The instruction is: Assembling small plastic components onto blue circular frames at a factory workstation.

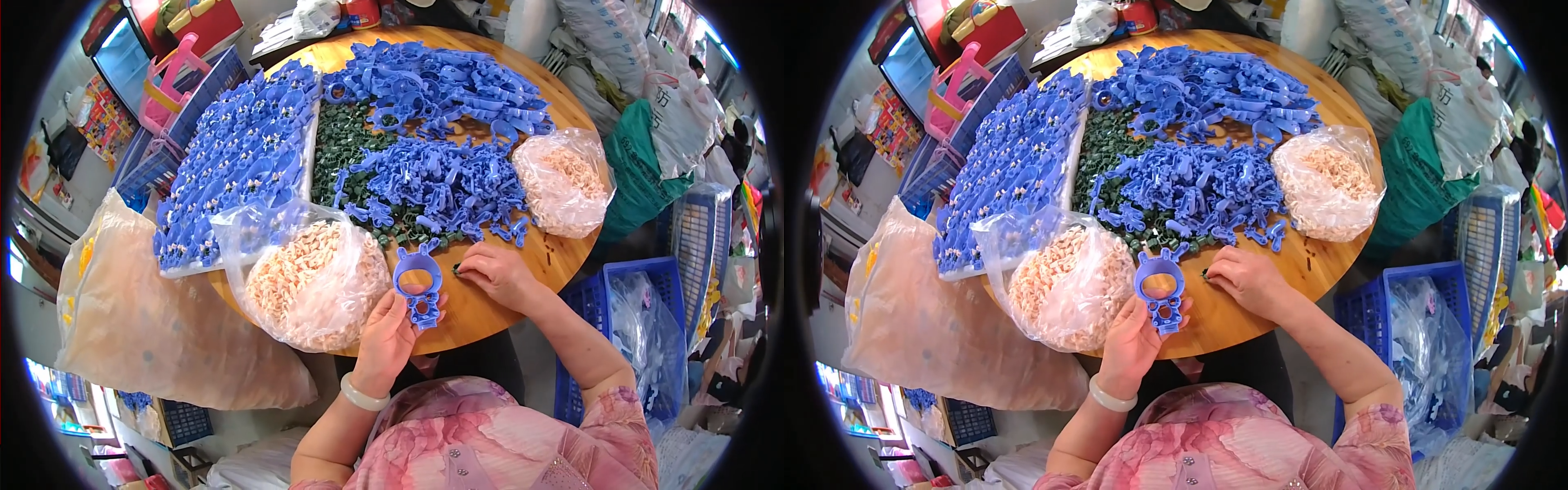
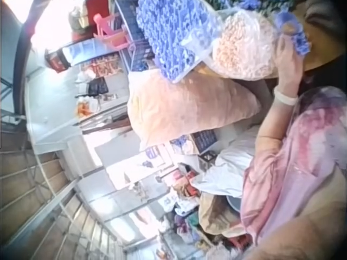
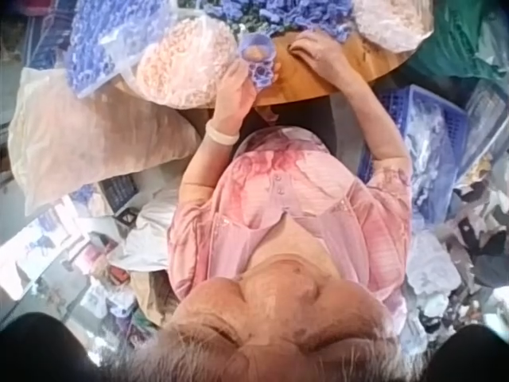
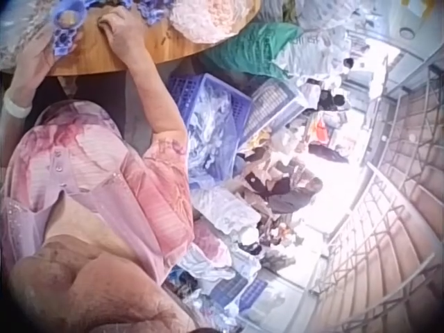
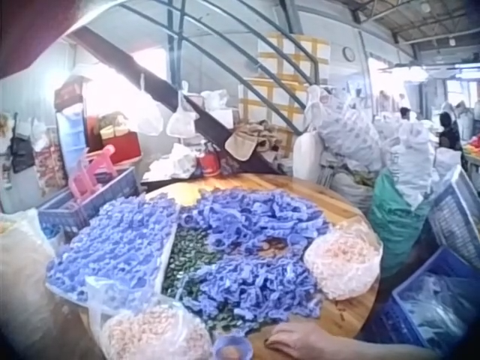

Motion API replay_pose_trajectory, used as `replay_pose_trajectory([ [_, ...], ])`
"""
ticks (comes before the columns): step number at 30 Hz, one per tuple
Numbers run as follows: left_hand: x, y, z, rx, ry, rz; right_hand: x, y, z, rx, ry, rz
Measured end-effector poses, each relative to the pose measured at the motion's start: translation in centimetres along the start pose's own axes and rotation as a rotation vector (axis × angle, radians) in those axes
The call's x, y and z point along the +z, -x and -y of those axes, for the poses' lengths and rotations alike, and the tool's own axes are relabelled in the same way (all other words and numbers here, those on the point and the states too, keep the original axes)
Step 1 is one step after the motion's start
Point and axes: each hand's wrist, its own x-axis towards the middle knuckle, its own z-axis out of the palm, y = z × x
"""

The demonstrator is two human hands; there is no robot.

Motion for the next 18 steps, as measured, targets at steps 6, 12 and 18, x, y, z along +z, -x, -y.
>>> replay_pose_trajectory([
  [6, -0.3, -0.3, 0.6, 0.045, 0.0, 0.006, -0.3, 0.2, 1.3, 0.068, -0.071, -0.074],
  [12, -0.9, -0.8, 1.5, 0.091, 0.034, 0.031, -0.8, 0.5, 6.9, 0.059, -0.17, -0.157],
  [18, -0.3, -0.8, 2.1, 0.11, 0.065, 0.079, 0.2, 0.5, 7.7, -0.011, -0.084, -0.198],
])
